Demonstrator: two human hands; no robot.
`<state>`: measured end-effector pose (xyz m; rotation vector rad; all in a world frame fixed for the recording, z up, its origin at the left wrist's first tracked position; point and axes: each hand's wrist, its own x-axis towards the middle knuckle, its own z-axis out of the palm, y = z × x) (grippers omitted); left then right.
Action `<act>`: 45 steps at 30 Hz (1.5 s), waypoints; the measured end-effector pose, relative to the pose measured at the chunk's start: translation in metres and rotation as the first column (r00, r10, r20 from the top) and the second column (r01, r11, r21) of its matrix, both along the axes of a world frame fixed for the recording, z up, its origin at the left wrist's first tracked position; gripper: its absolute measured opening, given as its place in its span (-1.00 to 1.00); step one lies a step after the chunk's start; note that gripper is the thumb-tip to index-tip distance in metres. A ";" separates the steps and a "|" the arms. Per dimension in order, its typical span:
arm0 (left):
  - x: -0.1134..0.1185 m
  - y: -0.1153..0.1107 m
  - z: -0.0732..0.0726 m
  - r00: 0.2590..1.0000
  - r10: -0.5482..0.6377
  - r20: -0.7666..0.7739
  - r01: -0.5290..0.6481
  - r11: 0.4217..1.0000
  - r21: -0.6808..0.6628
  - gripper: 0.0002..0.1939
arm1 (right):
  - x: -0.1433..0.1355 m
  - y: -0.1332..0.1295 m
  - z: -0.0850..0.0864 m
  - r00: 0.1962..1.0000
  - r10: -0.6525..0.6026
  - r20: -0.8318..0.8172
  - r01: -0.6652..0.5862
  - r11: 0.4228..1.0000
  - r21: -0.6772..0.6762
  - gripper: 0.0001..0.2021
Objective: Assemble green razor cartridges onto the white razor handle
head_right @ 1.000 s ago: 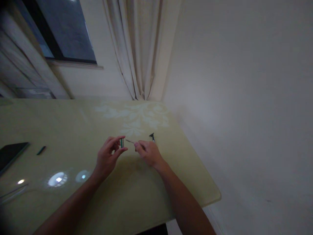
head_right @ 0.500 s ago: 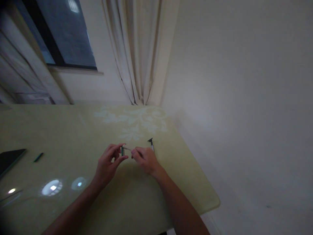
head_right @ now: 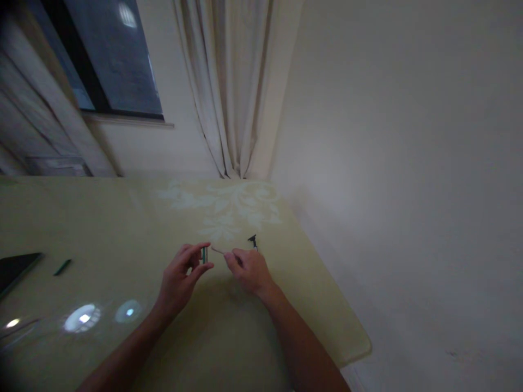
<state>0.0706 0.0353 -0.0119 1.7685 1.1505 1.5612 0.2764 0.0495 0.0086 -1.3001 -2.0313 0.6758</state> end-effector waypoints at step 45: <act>0.004 -0.009 0.000 0.999 -0.024 0.045 0.030 0.991 -0.131 -0.61 | 0.011 -0.005 0.008 0.999 -0.011 0.043 0.014 0.997 -0.077 -0.49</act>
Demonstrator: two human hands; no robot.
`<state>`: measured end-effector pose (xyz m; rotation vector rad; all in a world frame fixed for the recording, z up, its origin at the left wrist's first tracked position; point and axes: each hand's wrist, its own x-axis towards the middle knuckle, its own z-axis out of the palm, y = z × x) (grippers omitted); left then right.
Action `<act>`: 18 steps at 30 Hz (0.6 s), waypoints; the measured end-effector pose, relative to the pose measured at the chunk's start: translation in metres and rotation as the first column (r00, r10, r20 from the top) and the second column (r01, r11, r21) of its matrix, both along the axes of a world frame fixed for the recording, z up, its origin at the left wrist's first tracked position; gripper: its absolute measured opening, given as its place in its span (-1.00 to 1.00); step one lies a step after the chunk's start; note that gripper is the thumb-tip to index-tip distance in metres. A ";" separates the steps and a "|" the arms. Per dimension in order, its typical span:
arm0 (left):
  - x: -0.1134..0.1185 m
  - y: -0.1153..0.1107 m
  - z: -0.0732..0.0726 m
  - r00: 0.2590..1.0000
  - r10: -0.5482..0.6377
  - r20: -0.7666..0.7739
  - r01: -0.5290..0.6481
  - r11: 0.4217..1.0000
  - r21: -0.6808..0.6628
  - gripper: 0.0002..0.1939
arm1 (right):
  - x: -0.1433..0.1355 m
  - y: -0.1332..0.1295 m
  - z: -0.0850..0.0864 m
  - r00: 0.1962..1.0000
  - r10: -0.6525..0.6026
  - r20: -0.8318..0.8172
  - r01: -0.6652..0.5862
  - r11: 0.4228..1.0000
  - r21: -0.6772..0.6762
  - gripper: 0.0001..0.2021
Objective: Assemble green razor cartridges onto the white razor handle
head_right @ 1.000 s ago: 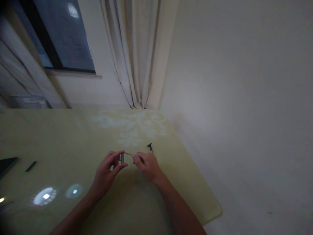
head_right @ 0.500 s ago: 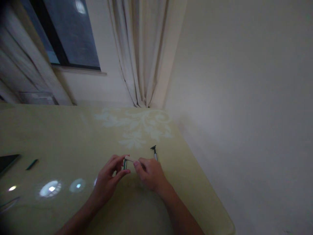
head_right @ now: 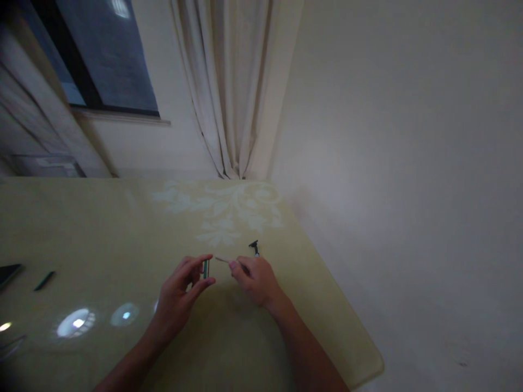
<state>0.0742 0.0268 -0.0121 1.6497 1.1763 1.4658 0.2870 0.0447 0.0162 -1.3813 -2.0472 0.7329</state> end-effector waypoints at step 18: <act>0.000 0.006 -0.004 0.999 0.044 -0.014 -0.044 0.997 0.061 -0.63 | -0.007 0.002 -0.011 0.994 0.106 -0.024 -0.105 0.993 0.052 -0.51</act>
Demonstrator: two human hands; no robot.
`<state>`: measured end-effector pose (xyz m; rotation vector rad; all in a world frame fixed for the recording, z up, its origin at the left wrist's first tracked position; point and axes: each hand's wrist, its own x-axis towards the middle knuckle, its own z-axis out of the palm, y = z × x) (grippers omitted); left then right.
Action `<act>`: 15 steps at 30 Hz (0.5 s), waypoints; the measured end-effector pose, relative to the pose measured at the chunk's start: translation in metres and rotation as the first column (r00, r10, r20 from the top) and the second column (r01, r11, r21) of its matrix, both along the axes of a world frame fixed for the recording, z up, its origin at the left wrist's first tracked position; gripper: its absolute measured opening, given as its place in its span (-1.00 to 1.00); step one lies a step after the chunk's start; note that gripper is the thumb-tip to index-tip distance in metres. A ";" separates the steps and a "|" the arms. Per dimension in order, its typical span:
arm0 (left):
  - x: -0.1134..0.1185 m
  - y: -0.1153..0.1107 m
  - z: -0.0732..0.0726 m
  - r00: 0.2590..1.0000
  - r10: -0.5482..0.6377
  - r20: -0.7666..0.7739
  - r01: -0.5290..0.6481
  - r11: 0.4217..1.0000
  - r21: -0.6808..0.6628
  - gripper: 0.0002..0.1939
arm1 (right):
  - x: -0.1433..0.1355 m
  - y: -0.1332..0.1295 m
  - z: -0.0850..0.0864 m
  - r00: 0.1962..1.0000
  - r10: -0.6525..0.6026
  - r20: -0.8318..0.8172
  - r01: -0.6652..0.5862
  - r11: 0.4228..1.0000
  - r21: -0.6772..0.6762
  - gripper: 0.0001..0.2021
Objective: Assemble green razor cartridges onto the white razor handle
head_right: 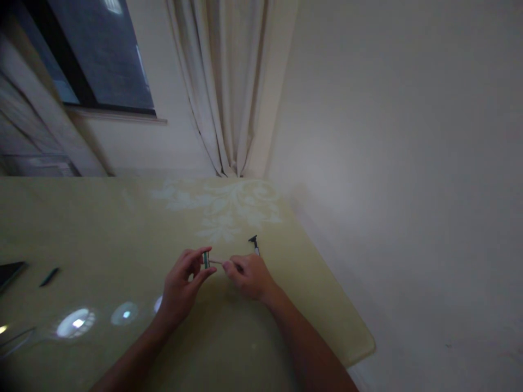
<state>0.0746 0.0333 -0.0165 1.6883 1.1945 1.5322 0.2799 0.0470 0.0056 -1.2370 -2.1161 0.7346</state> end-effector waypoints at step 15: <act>0.000 -0.003 -0.002 0.999 0.018 -0.028 -0.018 1.000 0.018 -0.64 | 0.000 0.000 -0.002 0.996 0.046 -0.081 -0.050 0.998 -0.044 -0.49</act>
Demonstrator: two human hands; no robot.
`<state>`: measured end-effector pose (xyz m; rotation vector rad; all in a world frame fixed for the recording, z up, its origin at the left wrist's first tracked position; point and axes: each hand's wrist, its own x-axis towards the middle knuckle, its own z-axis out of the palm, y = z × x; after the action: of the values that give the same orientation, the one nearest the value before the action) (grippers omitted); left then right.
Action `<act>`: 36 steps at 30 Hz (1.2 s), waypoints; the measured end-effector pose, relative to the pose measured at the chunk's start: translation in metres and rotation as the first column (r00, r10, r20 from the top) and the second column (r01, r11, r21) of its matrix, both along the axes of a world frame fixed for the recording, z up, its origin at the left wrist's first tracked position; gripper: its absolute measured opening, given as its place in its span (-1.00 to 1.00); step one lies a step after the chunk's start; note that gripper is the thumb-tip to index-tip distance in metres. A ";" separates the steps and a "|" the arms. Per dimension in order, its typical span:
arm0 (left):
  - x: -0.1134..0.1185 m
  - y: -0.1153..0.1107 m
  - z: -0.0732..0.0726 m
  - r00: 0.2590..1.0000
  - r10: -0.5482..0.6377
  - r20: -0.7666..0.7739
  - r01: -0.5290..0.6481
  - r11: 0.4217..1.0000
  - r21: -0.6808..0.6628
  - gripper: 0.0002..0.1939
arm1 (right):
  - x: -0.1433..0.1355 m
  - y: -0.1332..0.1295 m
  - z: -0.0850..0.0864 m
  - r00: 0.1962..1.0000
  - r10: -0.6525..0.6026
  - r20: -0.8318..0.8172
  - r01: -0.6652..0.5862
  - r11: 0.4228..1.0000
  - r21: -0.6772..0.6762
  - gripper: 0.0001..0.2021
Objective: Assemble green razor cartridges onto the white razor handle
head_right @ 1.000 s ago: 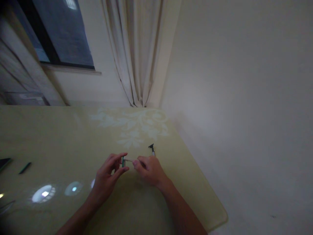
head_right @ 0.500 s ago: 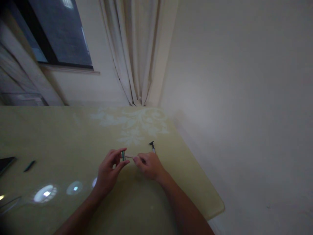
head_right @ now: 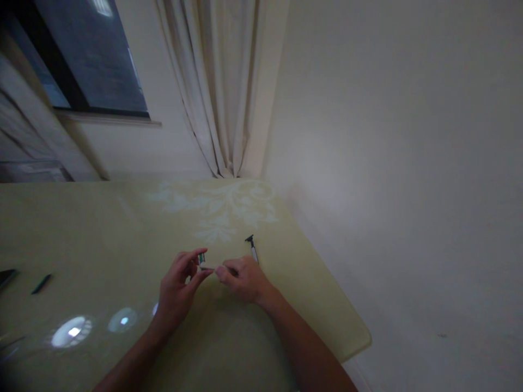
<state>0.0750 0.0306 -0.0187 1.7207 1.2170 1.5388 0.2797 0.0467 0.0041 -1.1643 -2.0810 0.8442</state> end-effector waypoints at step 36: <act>0.001 -0.009 0.005 0.997 -0.080 0.019 0.081 0.994 -0.073 -0.64 | 0.004 -0.002 0.002 1.000 -0.007 -0.003 0.007 1.000 -0.014 -0.50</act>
<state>0.0764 0.0221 -0.0139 1.6856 1.1672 1.4407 0.2840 0.0447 0.0063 -1.1760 -2.0706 0.8587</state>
